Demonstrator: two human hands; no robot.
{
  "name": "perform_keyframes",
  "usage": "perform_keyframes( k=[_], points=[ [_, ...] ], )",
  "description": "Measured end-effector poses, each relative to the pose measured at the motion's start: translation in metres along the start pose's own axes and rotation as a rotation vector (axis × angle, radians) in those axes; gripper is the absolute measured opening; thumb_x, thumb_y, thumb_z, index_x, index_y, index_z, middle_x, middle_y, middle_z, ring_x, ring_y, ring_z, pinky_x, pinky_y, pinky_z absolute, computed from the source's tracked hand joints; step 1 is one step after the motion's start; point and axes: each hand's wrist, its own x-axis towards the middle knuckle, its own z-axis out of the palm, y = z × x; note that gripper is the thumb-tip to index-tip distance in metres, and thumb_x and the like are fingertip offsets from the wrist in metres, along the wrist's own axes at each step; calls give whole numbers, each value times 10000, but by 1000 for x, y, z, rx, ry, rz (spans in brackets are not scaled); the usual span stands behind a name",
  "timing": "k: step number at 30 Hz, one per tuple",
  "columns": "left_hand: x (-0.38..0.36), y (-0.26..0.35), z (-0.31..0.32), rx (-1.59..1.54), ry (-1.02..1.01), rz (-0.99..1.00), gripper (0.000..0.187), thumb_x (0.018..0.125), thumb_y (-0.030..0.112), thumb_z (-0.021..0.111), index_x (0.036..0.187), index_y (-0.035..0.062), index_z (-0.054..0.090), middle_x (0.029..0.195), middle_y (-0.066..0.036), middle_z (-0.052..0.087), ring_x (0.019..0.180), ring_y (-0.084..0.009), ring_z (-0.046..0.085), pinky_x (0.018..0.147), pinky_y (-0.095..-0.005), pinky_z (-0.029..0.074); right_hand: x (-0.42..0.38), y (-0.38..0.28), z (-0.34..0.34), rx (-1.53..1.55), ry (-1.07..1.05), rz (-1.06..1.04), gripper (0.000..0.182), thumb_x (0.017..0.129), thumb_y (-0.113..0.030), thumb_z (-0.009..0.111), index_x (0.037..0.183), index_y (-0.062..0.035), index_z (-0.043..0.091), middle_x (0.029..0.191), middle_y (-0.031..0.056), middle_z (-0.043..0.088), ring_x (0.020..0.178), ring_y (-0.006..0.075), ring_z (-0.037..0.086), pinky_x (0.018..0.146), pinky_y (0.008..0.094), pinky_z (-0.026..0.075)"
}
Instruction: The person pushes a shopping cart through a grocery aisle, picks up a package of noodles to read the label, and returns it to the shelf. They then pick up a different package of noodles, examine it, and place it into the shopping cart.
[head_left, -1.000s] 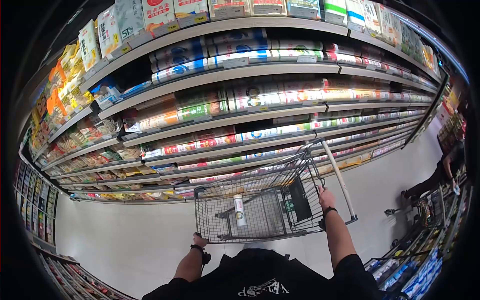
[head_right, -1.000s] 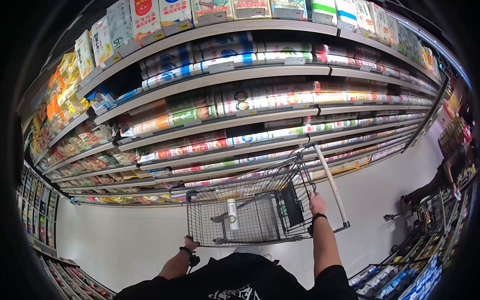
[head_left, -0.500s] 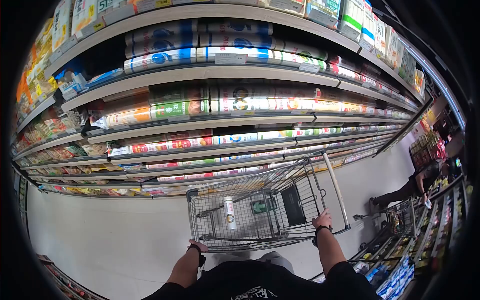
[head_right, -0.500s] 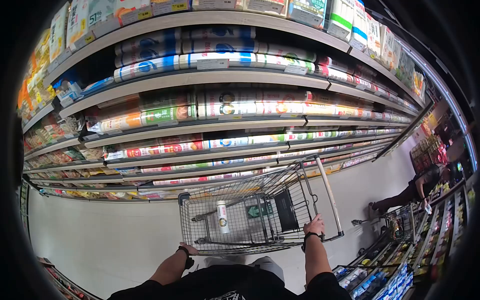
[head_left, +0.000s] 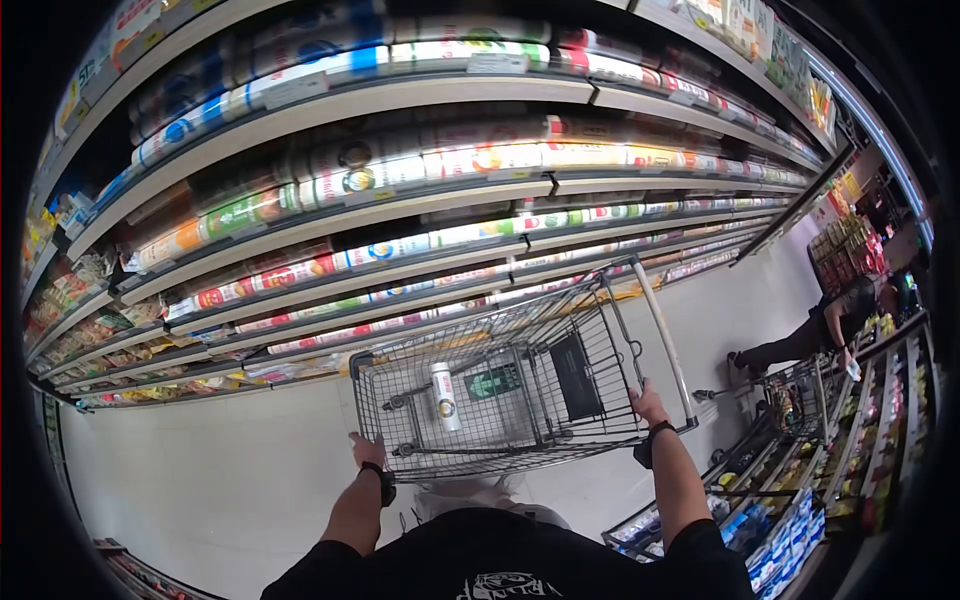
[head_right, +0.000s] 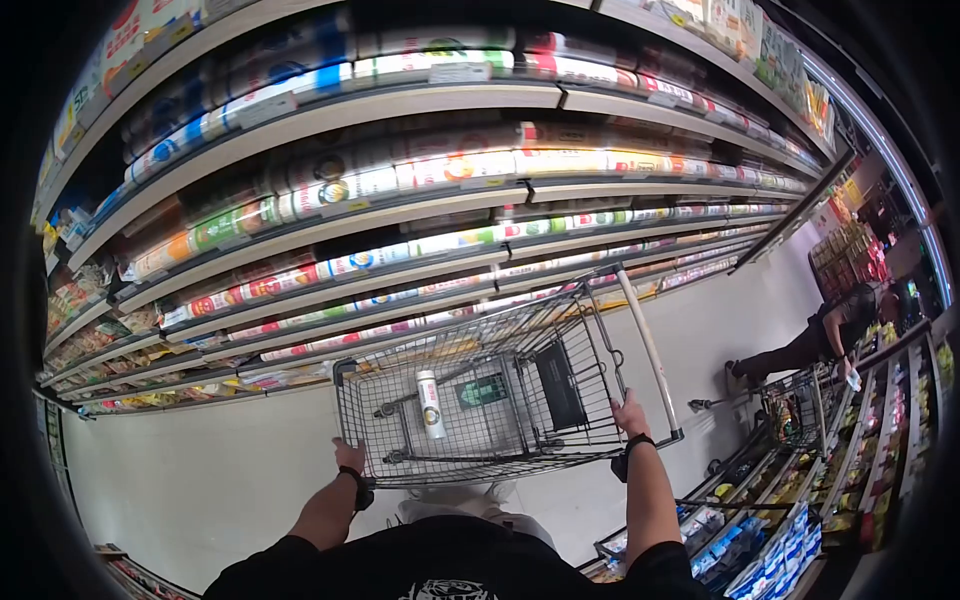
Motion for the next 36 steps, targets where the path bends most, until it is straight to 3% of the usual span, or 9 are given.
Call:
perform_keyframes(
  k=[4,6,9,13,17,24,30,34,36],
  points=[
    [23,-1,45,-166,-10,-22,367,913,341,679,1047,1,649,871,-202,726,759,-342,726,729,-439,601,15,22,-19,442,-93,134,673,929,-655,553,1099,-6,608,875,223,706,770,284,727,682,396,587],
    [14,15,57,-197,-49,-14,374,940,344,646,811,-5,691,647,-139,696,493,-243,682,578,-411,602,36,32,-32,524,-119,117,633,888,-616,647,1013,5,644,820,176,713,668,261,709,565,378,563],
    [-2,22,74,-228,-57,9,387,949,343,626,839,-23,692,684,-166,703,575,-292,703,588,-446,598,31,26,-62,634,-260,241,533,821,-498,808,899,13,676,777,119,730,510,229,676,425,360,535],
    [-11,14,118,-235,-46,1,414,946,348,625,804,-37,680,675,-179,695,636,-341,708,593,-465,589,60,51,-74,699,-274,186,343,914,-294,755,889,35,662,749,112,714,480,233,662,393,345,525],
    [-36,45,132,-214,-7,43,431,938,343,630,753,-44,665,633,-182,675,584,-334,695,555,-457,571,88,74,-89,734,-292,184,285,912,-234,741,882,39,667,727,102,699,475,225,658,390,351,531],
    [-58,82,165,-318,14,-11,374,924,268,643,708,-37,649,588,-139,655,502,-259,678,475,-403,566,150,121,-89,656,-238,127,255,910,-245,734,907,5,683,768,91,702,618,217,695,435,360,537],
    [-74,122,186,-316,-14,-70,310,899,235,640,733,-26,649,597,-118,657,479,-233,666,441,-380,558,180,124,-128,659,-345,282,223,884,-222,725,905,-1,708,785,81,693,650,216,681,476,362,533],
    [-78,142,208,-289,-6,-75,306,895,247,632,749,-21,654,608,-138,662,510,-255,677,490,-397,572,213,130,-167,456,-629,346,309,885,-276,738,1061,-26,698,1024,77,728,846,271,735,701,424,589],
    [-84,157,207,-322,-44,-119,306,892,247,627,763,-29,659,620,-158,669,534,-271,685,523,-416,580,217,135,-168,628,-560,368,300,852,-194,711,1039,37,670,943,148,718,766,279,730,674,398,595]
  ],
)
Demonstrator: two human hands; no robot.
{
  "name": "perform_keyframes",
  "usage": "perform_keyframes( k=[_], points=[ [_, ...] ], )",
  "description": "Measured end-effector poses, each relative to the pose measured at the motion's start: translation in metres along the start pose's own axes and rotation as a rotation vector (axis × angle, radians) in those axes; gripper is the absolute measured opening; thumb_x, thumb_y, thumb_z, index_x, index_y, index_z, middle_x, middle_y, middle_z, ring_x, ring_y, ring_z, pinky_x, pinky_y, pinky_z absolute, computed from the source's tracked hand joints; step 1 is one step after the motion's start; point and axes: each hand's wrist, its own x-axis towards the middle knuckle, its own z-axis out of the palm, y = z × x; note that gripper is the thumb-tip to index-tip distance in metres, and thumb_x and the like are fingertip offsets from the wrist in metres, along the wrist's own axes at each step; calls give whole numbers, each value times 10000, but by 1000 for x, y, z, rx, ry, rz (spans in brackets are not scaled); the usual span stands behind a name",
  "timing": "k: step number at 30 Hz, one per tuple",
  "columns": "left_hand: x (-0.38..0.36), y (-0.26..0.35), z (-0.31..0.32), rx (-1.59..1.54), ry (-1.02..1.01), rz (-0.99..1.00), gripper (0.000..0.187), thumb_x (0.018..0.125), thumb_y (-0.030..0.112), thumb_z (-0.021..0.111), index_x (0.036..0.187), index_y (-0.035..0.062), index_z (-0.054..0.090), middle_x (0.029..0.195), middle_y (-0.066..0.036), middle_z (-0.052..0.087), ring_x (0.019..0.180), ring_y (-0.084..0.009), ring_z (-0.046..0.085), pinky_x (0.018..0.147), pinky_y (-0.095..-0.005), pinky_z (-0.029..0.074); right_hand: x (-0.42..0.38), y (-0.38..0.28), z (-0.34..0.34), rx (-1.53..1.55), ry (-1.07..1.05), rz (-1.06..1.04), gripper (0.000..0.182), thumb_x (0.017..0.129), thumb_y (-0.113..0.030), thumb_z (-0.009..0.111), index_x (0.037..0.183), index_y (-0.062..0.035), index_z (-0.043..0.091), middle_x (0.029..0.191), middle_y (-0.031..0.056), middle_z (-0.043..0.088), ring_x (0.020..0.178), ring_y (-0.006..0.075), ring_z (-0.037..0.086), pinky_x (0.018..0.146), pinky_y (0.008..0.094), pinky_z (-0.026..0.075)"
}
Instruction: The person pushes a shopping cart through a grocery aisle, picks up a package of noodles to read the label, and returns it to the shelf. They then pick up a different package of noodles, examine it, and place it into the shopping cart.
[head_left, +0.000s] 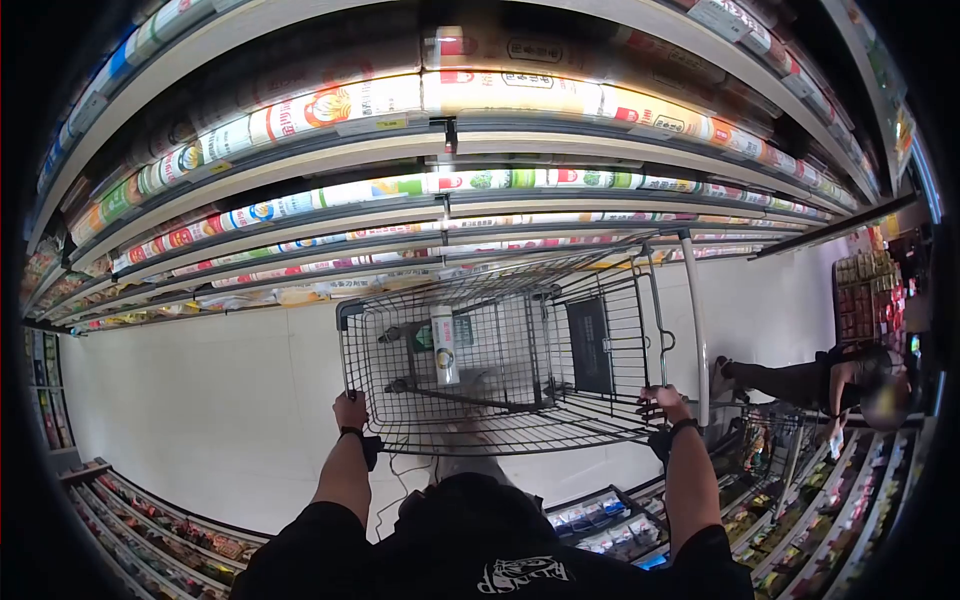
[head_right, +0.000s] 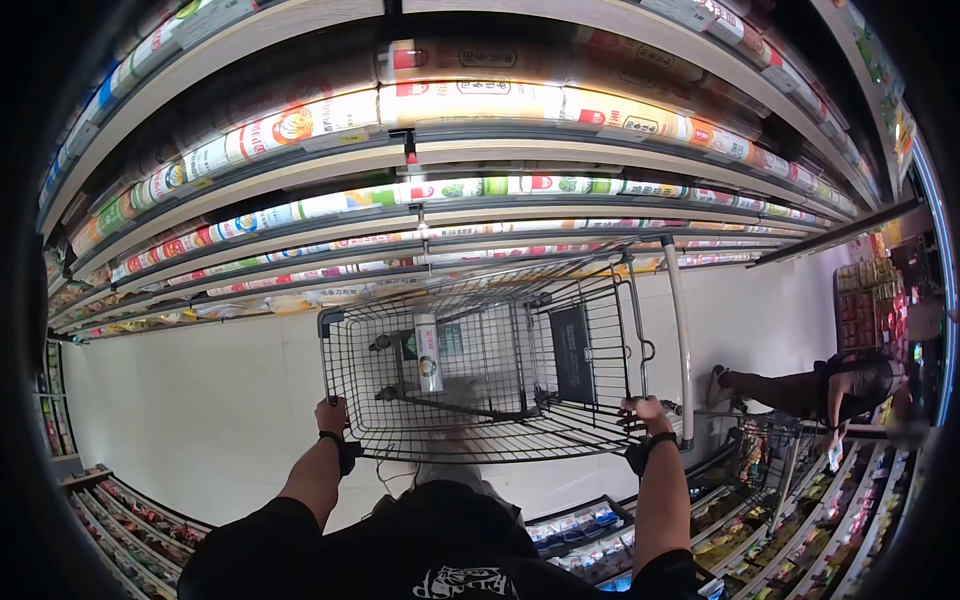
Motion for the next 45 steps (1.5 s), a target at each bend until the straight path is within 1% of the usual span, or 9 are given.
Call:
perform_keyframes(
  k=[3,7,12,16,20,27,31,38,45],
  points=[
    [19,-10,27,44,41,16,310,898,250,629,765,-28,658,630,-145,670,520,-256,676,494,-386,567,42,30,-6,153,199,-379,125,790,-32,642,762,85,678,704,156,677,599,239,658,565,368,554],
    [-13,21,28,8,-10,-31,282,899,238,635,765,-11,648,620,-99,651,527,-203,663,483,-374,534,48,41,-21,152,218,-450,117,786,4,629,754,105,678,682,156,676,578,215,658,527,330,527],
    [-26,29,46,-52,-42,-37,260,894,223,637,773,-7,640,618,-79,635,502,-174,618,471,-366,510,52,37,-42,172,220,-401,110,772,12,633,764,111,682,687,163,678,574,231,662,473,333,517],
    [-38,26,69,-36,-53,-65,250,880,223,647,777,-4,635,616,-70,622,489,-166,589,474,-358,505,79,44,-78,146,157,-422,87,771,-6,663,761,79,678,693,141,681,596,240,677,576,338,551],
    [-58,34,86,-81,-53,-91,251,882,216,642,765,-4,615,599,-66,597,482,-167,597,467,-345,508,62,26,-93,165,111,-298,117,801,-31,639,762,72,677,695,140,678,615,245,685,476,357,555],
    [-85,54,108,-78,-33,-69,236,897,203,624,764,9,612,592,-53,585,465,-153,572,444,-325,496,117,66,-145,224,81,-360,122,788,49,590,878,123,626,755,191,697,641,275,694,604,352,564],
    [-93,52,132,-55,-1,-9,226,873,188,635,740,6,615,581,-49,584,474,-147,568,447,-331,488,111,49,-160,154,92,-408,147,793,9,568,772,108,675,707,178,683,539,256,659,376,377,531],
    [-127,72,177,-39,11,33,262,853,169,642,707,-46,610,587,-91,612,506,-172,611,458,-371,555,119,41,-216,119,26,-402,133,813,-1,558,784,102,637,688,162,647,552,253,645,455,356,545],
    [-143,91,223,14,28,77,229,846,169,664,771,-48,661,616,-107,643,530,-208,653,462,-371,554,127,38,-260,212,88,-355,166,800,-32,595,780,123,650,688,188,642,416,287,603,352,383,520]
  ],
)
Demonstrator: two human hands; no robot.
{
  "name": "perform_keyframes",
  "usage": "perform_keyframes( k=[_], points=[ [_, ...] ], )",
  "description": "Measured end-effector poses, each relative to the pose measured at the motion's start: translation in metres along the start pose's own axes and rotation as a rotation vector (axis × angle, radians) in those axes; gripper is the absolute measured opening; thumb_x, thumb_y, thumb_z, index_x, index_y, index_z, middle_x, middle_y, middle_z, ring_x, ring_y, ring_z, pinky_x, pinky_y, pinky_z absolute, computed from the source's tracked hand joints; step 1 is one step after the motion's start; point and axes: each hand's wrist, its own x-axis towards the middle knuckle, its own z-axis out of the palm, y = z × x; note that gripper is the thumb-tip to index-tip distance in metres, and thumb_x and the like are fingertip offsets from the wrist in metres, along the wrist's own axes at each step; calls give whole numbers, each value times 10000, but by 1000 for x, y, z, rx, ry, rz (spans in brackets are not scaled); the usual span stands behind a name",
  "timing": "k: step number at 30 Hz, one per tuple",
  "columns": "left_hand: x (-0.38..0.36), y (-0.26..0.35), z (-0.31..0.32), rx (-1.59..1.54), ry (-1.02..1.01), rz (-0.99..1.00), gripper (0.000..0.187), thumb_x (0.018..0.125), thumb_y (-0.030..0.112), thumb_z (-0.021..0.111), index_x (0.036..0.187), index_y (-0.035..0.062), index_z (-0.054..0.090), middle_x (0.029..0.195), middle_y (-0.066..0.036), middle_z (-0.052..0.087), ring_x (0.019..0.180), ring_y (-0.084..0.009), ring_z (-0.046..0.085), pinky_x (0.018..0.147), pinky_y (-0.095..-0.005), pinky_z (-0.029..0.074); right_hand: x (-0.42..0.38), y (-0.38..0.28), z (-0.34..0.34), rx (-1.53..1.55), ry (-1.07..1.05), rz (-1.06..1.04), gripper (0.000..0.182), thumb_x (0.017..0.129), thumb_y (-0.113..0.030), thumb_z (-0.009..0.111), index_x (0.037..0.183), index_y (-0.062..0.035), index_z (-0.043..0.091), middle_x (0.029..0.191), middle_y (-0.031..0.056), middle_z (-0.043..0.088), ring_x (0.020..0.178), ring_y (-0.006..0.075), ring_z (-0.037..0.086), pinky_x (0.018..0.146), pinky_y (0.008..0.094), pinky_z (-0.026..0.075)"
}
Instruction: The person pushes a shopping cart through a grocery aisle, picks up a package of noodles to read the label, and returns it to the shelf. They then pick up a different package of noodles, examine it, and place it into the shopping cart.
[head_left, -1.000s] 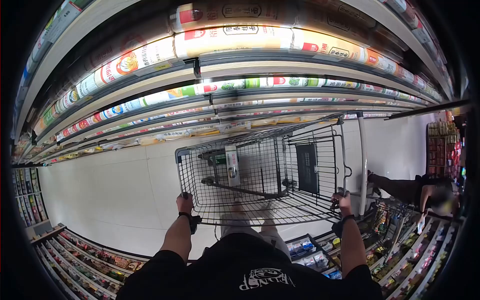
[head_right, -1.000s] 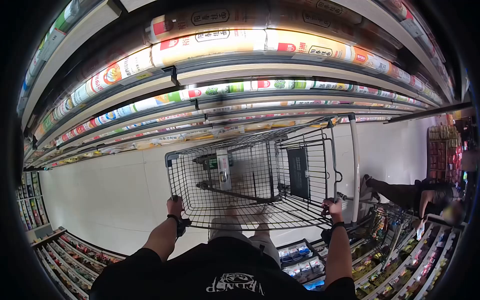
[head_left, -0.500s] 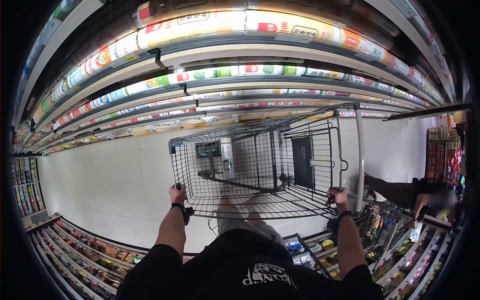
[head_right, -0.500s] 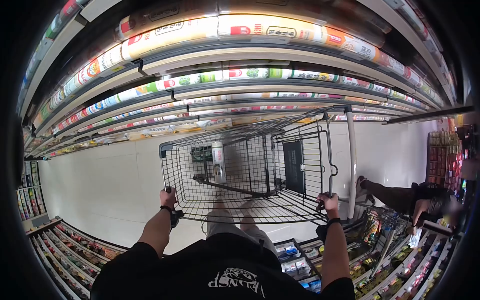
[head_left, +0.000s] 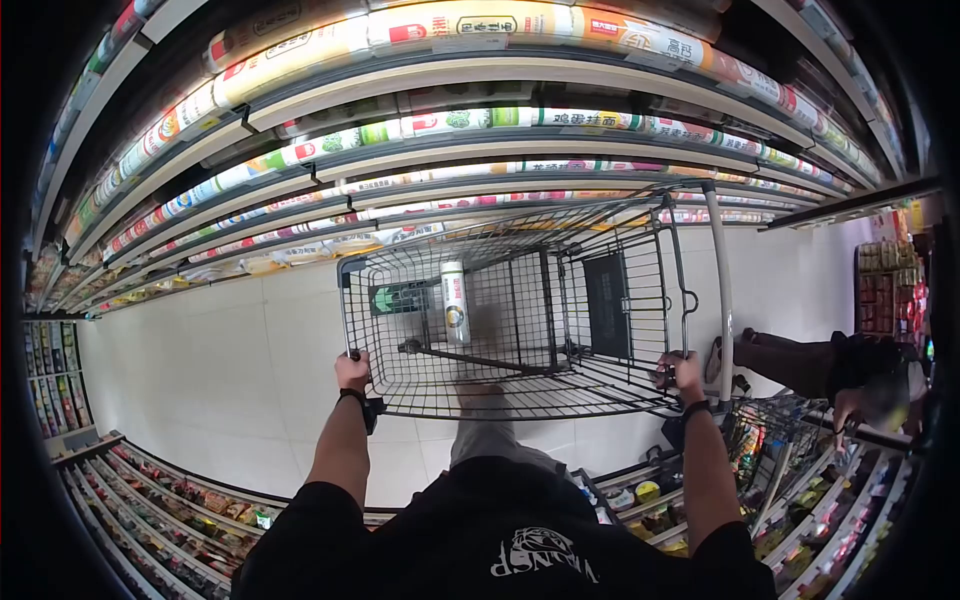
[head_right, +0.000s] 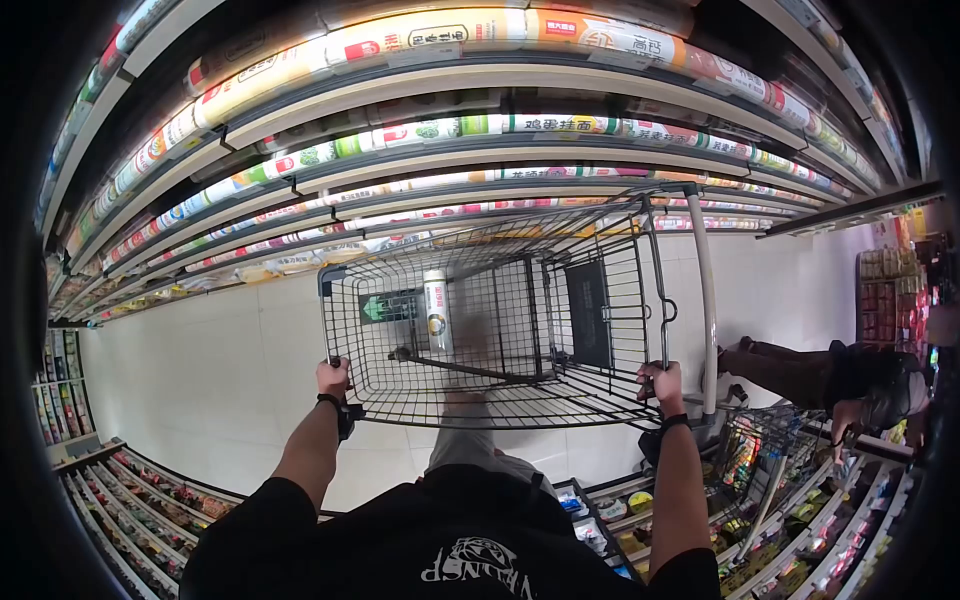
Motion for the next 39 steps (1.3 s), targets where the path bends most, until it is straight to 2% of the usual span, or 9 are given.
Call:
perform_keyframes(
  k=[2,5,13,18,20,23,28,31,39],
  points=[
    [12,-13,19,64,8,31,214,844,167,674,800,-42,683,636,-115,660,533,-216,665,463,-369,556,2,-10,-10,-15,4,39,170,802,-46,606,778,114,658,681,183,646,447,277,618,358,387,529],
    [-20,42,29,1,-19,-46,215,843,166,673,788,-41,684,635,-107,661,526,-207,663,453,-360,548,11,-18,-28,-42,25,8,165,794,-50,614,778,105,670,681,178,653,467,266,625,363,379,526],
    [-34,73,87,49,-33,67,310,872,202,652,717,-66,647,558,-122,621,458,-217,648,443,-366,544,48,-19,-89,4,19,34,162,774,-50,634,769,107,671,678,184,657,422,285,603,358,369,491],
    [-42,92,118,91,-29,53,483,960,346,647,683,-49,619,535,-129,620,451,-241,657,449,-372,545,64,-15,-120,30,48,1,169,781,-68,659,749,98,662,668,179,660,424,283,605,363,371,489],
    [-49,96,132,88,-15,86,490,963,355,639,676,-40,612,532,-128,619,452,-242,659,455,-374,547,74,-11,-137,-1,38,42,175,783,-71,667,758,102,659,674,176,664,428,277,606,361,370,480],
    [-58,115,147,172,-29,67,492,970,361,626,680,-36,605,524,-124,612,455,-236,658,463,-366,543,108,28,-174,-52,68,-48,182,785,-74,675,766,106,656,679,174,663,432,271,607,364,373,483],
    [-73,127,179,98,-50,44,488,973,362,617,674,-24,611,532,-123,612,443,-228,640,467,-375,530,99,-11,-194,-5,41,57,190,806,-81,653,746,99,655,669,156,658,438,254,612,372,349,480],
    [-80,136,196,114,-60,54,465,970,346,626,685,-21,614,526,-113,604,435,-220,624,471,-379,518,113,-4,-218,-25,43,44,199,825,-111,667,783,83,664,665,149,647,441,272,626,375,382,528],
    [-112,152,246,42,-67,25,431,977,307,629,698,-21,600,510,-98,586,426,-207,611,456,-366,497,139,-6,-270,-20,42,40,180,807,-79,645,731,84,659,645,142,649,459,250,617,378,354,501]
  ],
)
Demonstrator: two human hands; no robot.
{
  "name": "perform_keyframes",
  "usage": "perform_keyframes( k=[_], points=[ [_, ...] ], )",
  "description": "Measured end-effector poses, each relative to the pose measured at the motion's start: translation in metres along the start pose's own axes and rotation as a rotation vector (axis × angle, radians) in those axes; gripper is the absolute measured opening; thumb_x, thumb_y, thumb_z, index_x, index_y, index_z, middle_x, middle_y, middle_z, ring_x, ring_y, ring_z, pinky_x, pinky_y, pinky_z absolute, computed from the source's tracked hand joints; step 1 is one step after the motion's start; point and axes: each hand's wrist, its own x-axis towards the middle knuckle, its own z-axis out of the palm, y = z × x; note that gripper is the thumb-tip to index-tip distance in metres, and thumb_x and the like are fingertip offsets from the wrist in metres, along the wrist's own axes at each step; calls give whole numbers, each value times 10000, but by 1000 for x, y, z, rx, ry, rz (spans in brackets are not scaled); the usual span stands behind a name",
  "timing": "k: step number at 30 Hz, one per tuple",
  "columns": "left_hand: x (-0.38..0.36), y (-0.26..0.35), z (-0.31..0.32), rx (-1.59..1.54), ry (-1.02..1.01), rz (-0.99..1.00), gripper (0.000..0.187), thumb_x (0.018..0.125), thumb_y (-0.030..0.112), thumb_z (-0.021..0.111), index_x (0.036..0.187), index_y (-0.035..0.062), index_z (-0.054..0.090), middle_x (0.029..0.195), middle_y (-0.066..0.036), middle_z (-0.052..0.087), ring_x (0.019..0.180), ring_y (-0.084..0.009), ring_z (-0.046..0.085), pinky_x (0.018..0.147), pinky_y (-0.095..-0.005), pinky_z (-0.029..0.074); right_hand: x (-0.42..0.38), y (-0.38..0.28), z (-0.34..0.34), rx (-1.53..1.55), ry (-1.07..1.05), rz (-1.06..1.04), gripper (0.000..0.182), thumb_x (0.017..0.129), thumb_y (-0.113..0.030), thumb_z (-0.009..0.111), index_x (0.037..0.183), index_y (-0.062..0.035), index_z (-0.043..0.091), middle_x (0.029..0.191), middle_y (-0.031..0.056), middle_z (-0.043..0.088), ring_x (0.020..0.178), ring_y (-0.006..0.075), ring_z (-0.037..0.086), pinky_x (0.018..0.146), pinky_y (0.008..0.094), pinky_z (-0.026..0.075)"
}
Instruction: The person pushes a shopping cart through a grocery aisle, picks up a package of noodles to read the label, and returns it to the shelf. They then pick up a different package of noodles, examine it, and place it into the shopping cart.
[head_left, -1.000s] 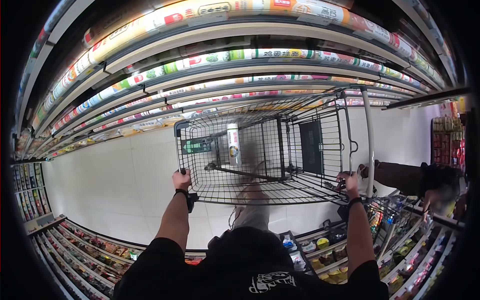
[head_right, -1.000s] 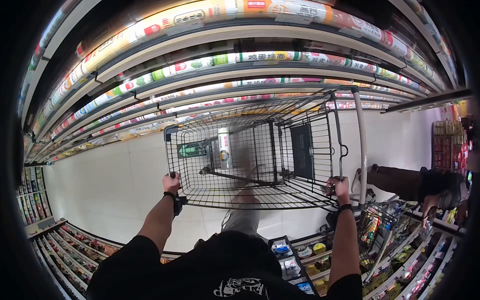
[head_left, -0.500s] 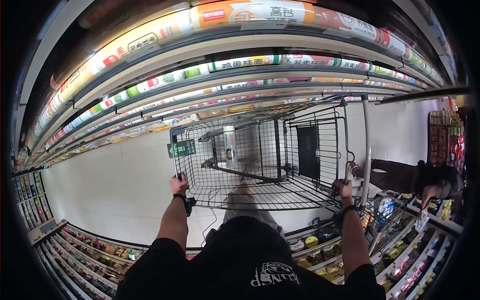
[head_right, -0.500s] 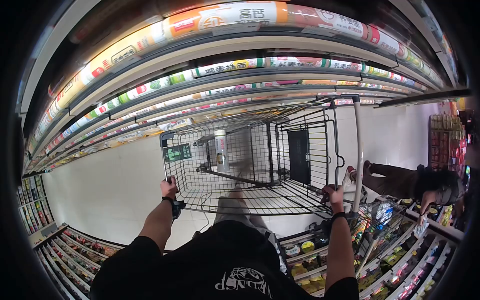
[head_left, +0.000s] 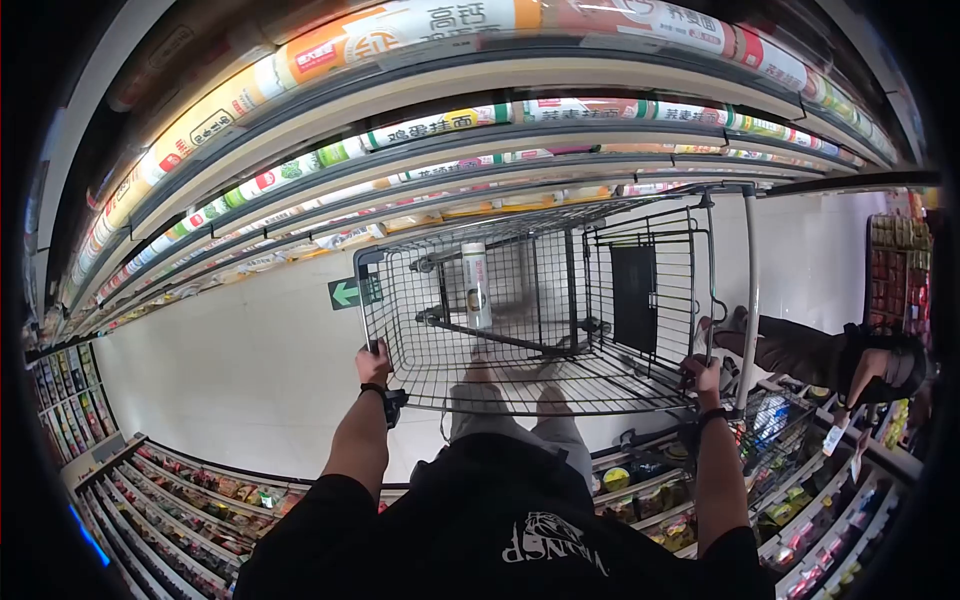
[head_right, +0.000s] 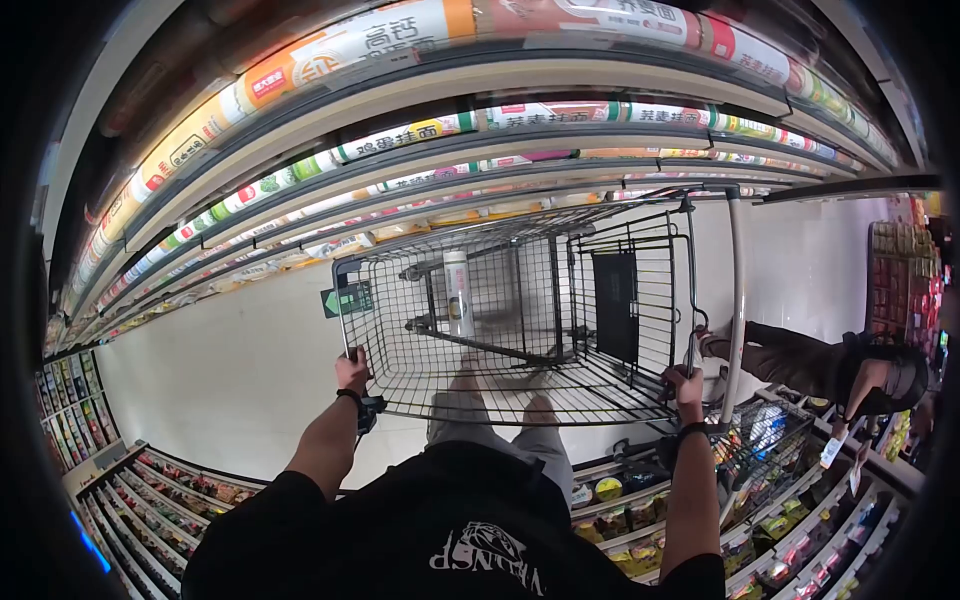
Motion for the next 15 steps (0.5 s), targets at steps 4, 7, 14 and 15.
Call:
perform_keyframes(
  k=[4,7,14,15],
  points=[
    [-19,2,27,-17,9,20,425,975,309,630,709,-22,613,516,-105,595,440,-219,626,456,-375,497,5,-13,-23,10,38,-10,176,805,-70,652,747,96,651,676,162,661,518,255,646,379,368,515],
    [-37,-3,48,-8,52,55,427,961,303,634,695,-32,621,535,-139,611,473,-254,655,470,-396,510,23,-8,-48,-50,1,-109,176,797,-67,662,765,106,656,714,175,681,545,253,657,414,369,532],
    [-75,7,95,11,90,36,417,935,290,645,688,-46,632,542,-174,619,469,-287,657,474,-420,524,65,-1,-112,-6,-6,-77,86,787,-15,652,749,60,667,722,157,709,603,240,694,541,339,544],
    [-80,11,101,-9,81,31,415,938,282,638,680,-43,628,524,-169,609,467,-287,659,468,-419,524,71,-2,-118,-59,-34,-122,110,786,-36,656,768,72,673,719,173,702,583,252,687,495,348,545]
  ],
)
